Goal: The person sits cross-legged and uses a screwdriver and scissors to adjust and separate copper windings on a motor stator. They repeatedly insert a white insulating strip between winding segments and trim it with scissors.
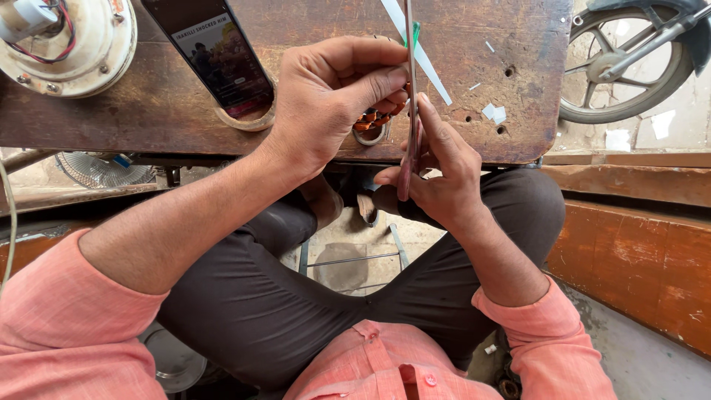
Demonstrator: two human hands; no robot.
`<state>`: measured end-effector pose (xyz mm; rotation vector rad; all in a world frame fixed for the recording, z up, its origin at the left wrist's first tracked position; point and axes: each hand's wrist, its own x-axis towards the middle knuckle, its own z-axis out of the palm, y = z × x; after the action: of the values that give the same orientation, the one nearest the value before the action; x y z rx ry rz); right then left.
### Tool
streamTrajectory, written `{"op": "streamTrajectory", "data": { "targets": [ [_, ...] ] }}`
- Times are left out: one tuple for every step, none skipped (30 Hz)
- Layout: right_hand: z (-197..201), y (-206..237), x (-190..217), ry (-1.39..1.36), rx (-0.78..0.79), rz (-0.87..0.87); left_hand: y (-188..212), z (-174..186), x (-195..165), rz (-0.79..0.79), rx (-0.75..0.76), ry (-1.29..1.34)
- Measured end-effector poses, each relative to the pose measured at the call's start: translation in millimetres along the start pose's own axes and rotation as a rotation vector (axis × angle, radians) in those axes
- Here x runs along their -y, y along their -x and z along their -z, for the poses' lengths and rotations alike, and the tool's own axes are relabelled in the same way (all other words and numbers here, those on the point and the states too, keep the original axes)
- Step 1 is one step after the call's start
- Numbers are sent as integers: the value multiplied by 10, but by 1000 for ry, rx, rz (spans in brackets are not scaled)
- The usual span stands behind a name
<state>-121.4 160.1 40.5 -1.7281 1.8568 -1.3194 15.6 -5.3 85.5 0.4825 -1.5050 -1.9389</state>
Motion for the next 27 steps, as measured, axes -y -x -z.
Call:
{"op": "streamTrajectory", "data": {
  "targets": [
    [5, -10, -7, 18, -16, 22, 2, -4, -9, -20, 12, -17],
    [12, -23, -19, 36, -33, 44, 0, -7, -17, -41, 23, -34],
    [46, -43, -41, 23, -35, -52, 3, -3, -30, -62, 35, -53],
    [105, -67, -74, 8, -35, -149, 4, 7, -41, -29, 47, -57],
    [165, -89, -111, -8, -32, -247, 12, 26, -51, 6, 59, -61],
    [231, -110, -153, 160, 11, -297, 26, 42, -51, 41, 69, -64],
    [307, -133, -197, 329, 54, -344, 17, 43, -34, 22, 84, -90],
    [364, -150, -238, 499, 98, -387, 1, 41, -1, 3, 96, -115],
    [403, -153, -263, 578, 103, -364, 1, 34, 37, -16, 105, -141],
    [422, -148, -274, 655, 112, -337, 4, 22, 87, -25, 112, -178],
    [407, -140, -275, 729, 123, -304, 11, 2, 146, -34, 113, -215],
    [369, -121, -258, 643, 49, -244, 27, -16, 204, -42, 109, -255],
    [333, -91, -226, 552, -24, -183, 40, -35, 262, -99, 105, -275],
    [282, -64, -188, 456, -94, -122, 53, -50, 312, -156, 100, -300],
    [222, -31, -146, 97, -121, -204, 70, -57, 351, -210, 95, -327],
    [166, 3, -108, -262, -138, -293, 86, -56, 381, -169, 92, -307],
    [113, 25, -82, -620, -150, -390, 104, -55, 396, -128, 93, -287],
    [66, 40, -75, -663, -145, -367, 113, -56, 403, -86, 100, -264],
    [33, 54, -79, -703, -145, -348, 116, -57, 403, -92, 86, -279],
    [5, 62, -98, -741, -150, -330, 118, -54, 396, -98, 75, -294],
    [-14, 65, -131, -816, -152, -342, 118, -50, 389, -104, 66, -309],
    [-12, 68, -168, -887, -154, -357, 120, -47, 379, -97, 69, -301],
    [-9, 72, -211, -955, -159, -371, 121, -43, 375, -91, 73, -290],
    [-10, 80, -247, -1011, -160, -375, 124, -41, 368, -87, 78, -279],
    [-11, 89, -282, -1066, -160, -379, 129, -40, 369, -109, 76, -275],
    [-18, 100, -308, -1123, -160, -384, 140, -40, 368, -131, 73, -275],
    [-27, 110, -328, -1120, -164, -374, 152, -39, 371, -152, 69, -275]
  ]
}}
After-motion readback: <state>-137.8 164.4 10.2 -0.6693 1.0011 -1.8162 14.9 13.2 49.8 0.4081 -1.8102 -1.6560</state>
